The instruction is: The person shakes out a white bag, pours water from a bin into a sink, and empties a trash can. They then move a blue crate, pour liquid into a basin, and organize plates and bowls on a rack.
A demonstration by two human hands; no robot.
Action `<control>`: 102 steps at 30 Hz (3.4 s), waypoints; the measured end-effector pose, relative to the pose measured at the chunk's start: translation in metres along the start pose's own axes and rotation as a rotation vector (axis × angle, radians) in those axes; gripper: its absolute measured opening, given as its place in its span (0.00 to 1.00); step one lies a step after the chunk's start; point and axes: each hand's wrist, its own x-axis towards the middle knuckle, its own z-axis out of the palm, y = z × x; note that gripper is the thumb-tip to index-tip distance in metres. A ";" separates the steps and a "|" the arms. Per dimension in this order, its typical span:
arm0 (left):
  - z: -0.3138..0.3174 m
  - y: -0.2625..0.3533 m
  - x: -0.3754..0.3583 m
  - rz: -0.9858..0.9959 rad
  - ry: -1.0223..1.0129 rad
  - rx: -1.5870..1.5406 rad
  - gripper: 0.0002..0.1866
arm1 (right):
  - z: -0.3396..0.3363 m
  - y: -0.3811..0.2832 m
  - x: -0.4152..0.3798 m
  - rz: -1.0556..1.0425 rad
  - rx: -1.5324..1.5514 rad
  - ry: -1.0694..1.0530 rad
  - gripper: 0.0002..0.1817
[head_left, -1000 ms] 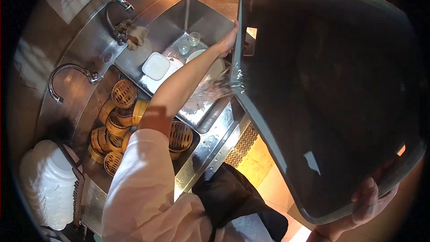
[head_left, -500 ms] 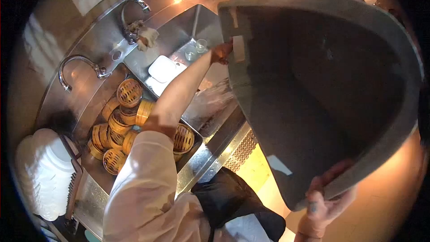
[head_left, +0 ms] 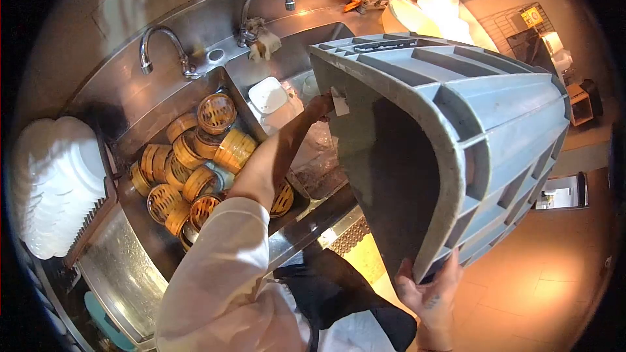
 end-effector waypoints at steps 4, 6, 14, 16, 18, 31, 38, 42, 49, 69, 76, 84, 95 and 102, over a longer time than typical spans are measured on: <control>-0.003 0.001 0.003 -0.414 -0.023 -0.859 0.35 | -0.001 -0.008 -0.003 0.041 -0.015 -0.015 0.30; 0.005 -0.004 0.007 -0.354 0.023 -1.136 0.32 | -0.001 -0.005 -0.009 0.070 0.002 -0.016 0.29; -0.011 0.040 -0.012 -0.363 0.090 -0.950 0.28 | -0.007 0.007 -0.023 0.087 0.042 -0.127 0.34; -0.014 0.039 -0.024 -0.335 0.108 -0.882 0.27 | -0.009 0.003 -0.024 0.046 -0.031 -0.106 0.33; -0.023 0.028 -0.033 -0.327 0.133 -0.849 0.26 | -0.009 0.001 -0.027 0.006 -0.009 -0.029 0.29; -0.049 0.086 -0.058 -0.324 0.381 -0.793 0.20 | -0.052 0.028 -0.077 0.090 0.219 -0.022 0.28; -0.081 0.213 -0.047 0.015 0.460 -0.664 0.18 | -0.086 0.084 -0.121 -0.035 0.268 0.536 0.24; -0.087 0.306 -0.033 0.214 0.448 -0.366 0.14 | -0.101 0.127 -0.160 0.375 0.958 0.781 0.28; -0.002 0.494 -0.060 0.190 0.251 -0.136 0.15 | -0.126 0.303 -0.332 0.027 1.478 0.940 0.23; 0.390 0.382 -0.336 -0.539 0.732 -0.289 0.22 | -0.129 0.609 -0.408 0.844 1.014 -0.012 0.09; 0.435 0.349 -0.579 -1.149 0.892 -0.321 0.30 | -0.012 0.606 -0.366 0.757 0.843 -0.402 0.14; 0.503 0.465 -0.796 -1.445 1.283 -0.713 0.19 | 0.106 0.428 -0.406 0.549 0.573 -0.837 0.25; 0.619 0.455 -0.939 -1.416 1.866 -0.563 0.20 | 0.132 0.298 -0.460 0.214 0.383 -0.841 0.37; 0.608 0.439 -0.918 -1.263 1.782 -0.746 0.20 | 0.090 0.314 -0.451 0.424 0.262 -0.763 0.38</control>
